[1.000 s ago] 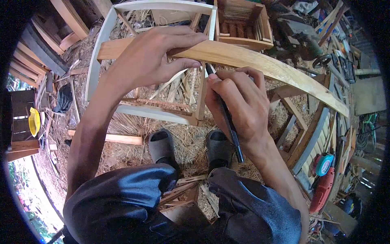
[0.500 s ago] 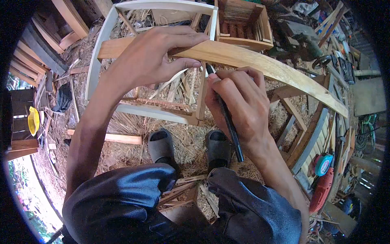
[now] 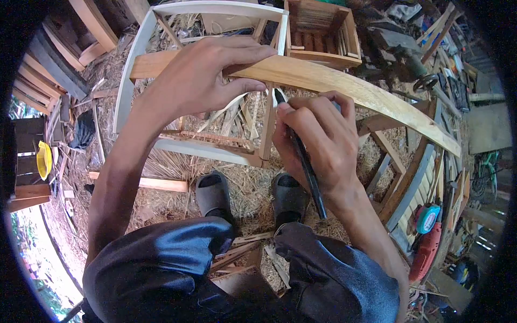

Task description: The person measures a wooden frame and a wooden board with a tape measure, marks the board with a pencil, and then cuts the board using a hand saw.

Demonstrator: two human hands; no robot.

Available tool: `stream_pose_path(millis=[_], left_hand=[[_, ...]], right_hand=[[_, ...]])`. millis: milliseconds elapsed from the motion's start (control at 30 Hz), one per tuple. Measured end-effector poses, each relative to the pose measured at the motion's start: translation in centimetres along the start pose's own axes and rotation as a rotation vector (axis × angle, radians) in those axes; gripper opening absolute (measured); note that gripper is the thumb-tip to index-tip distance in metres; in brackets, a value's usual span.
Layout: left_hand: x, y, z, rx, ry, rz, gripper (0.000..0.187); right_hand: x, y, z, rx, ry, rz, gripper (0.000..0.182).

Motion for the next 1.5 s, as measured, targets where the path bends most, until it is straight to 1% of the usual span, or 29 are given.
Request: stream_pose_path(millis=[67, 100, 133, 200, 233, 300, 333, 400, 433, 467, 567, 700, 967, 1067, 1133, 1200, 1267, 1300, 1333, 1400, 1433, 1467, 1500], left_hand=[[-0.1, 0.1, 0.1, 0.001, -0.012, -0.006, 0.046], [-0.2, 0.1, 0.1, 0.001, -0.021, -0.010, 0.046], [-0.2, 0.1, 0.1, 0.002, -0.024, -0.012, 0.046], [-0.2, 0.2, 0.1, -0.009, -0.031, -0.002, 0.046], [-0.4, 0.3, 0.2, -0.006, -0.034, -0.003, 0.046], [-0.5, 0.5, 0.4, 0.075, 0.068, -0.066, 0.047], [-0.5, 0.6, 0.6, 0.071, 0.062, -0.060, 0.047], [-0.3, 0.4, 0.5, 0.067, 0.042, -0.053, 0.048], [-0.3, 0.4, 0.5, 0.040, 0.017, -0.045, 0.050], [-0.3, 0.3, 0.5, 0.036, 0.017, -0.042, 0.050], [-0.3, 0.5, 0.3, 0.011, 0.028, -0.068, 0.049], [-0.4, 0.5, 0.5, 0.027, 0.026, -0.072, 0.049], [-0.2, 0.4, 0.4, 0.011, 0.024, -0.063, 0.049], [-0.4, 0.5, 0.4, -0.003, 0.009, -0.064, 0.048], [-0.4, 0.5, 0.6, 0.046, 0.033, -0.079, 0.047], [-0.5, 0.6, 0.7, 0.046, 0.045, -0.083, 0.047], [-0.5, 0.8, 0.8, 0.036, 0.051, -0.075, 0.046], [-0.3, 0.7, 0.8, 0.021, 0.071, -0.095, 0.046], [-0.1, 0.6, 0.8, 0.009, 0.090, -0.116, 0.046], [-0.5, 1.1, 1.1, 0.016, 0.082, -0.076, 0.044], [-0.6, 1.3, 1.3, 0.054, 0.113, -0.106, 0.043], [-0.7, 1.5, 1.5, 0.092, 0.144, -0.136, 0.042], [-0.6, 1.5, 1.5, 0.071, 0.135, -0.147, 0.043]], right_hand=[[-0.5, 1.0, -0.4, -0.085, -0.108, 0.055, 0.019], [-1.5, 1.6, -1.0, -0.151, -0.286, 0.153, 0.014], [-2.5, 2.0, -0.5, -0.220, -0.529, 0.344, 0.009], [-3.6, 2.6, 2.2, -0.093, -0.738, 0.442, 0.008], [-4.3, 2.8, 2.7, -0.096, -0.741, 0.440, 0.008], [-5.5, 1.5, 3.8, 0.247, -0.735, 0.566, 0.010], [-5.9, 0.4, 3.7, 0.180, -0.679, 0.711, 0.009], [-6.1, -0.5, 3.9, 0.299, -0.639, 0.748, 0.010], [-6.0, -0.8, 3.8, 0.316, -0.593, 0.696, 0.010], [-6.0, -0.9, 3.7, 0.316, -0.588, 0.696, 0.010], [-6.4, -0.9, 3.1, 0.276, -0.688, 0.732, 0.010], [-6.4, -0.8, 3.4, 0.288, -0.645, 0.680, 0.011], [-6.4, -1.0, 3.3, 0.297, -0.693, 0.673, 0.013], [-6.6, -0.9, 3.3, 0.315, -0.659, 0.635, 0.012], [-6.7, -1.1, 3.2, 0.303, -0.685, 0.659, 0.011], [-7.0, -0.9, 3.3, 0.280, -0.700, 0.680, 0.010], [-7.3, -0.5, 3.5, 0.213, -0.774, 0.674, 0.010], [-7.4, -0.7, 3.2, 0.186, -0.850, 0.772, 0.010], [-7.9, -0.7, 3.2, 0.214, -0.926, 0.824, 0.011], [-8.2, -0.5, 3.4, 0.198, -0.938, 0.861, 0.010], [-8.3, -0.5, 3.6, 0.189, -0.925, 0.860, 0.010], [-8.3, -0.6, 3.5, 0.175, -0.985, 0.897, 0.009], [-8.4, -0.7, 3.6, 0.162, -1.045, 0.934, 0.009]])
Point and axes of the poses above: each hand's wrist, its own z-axis towards the middle knuckle, its own y-axis out of the back of the hand, x = y × z, the point moved 5 cm from there along z, towards the middle knuckle, and after that the axes turned 5 degrees about -x, right-handed, at the moved point
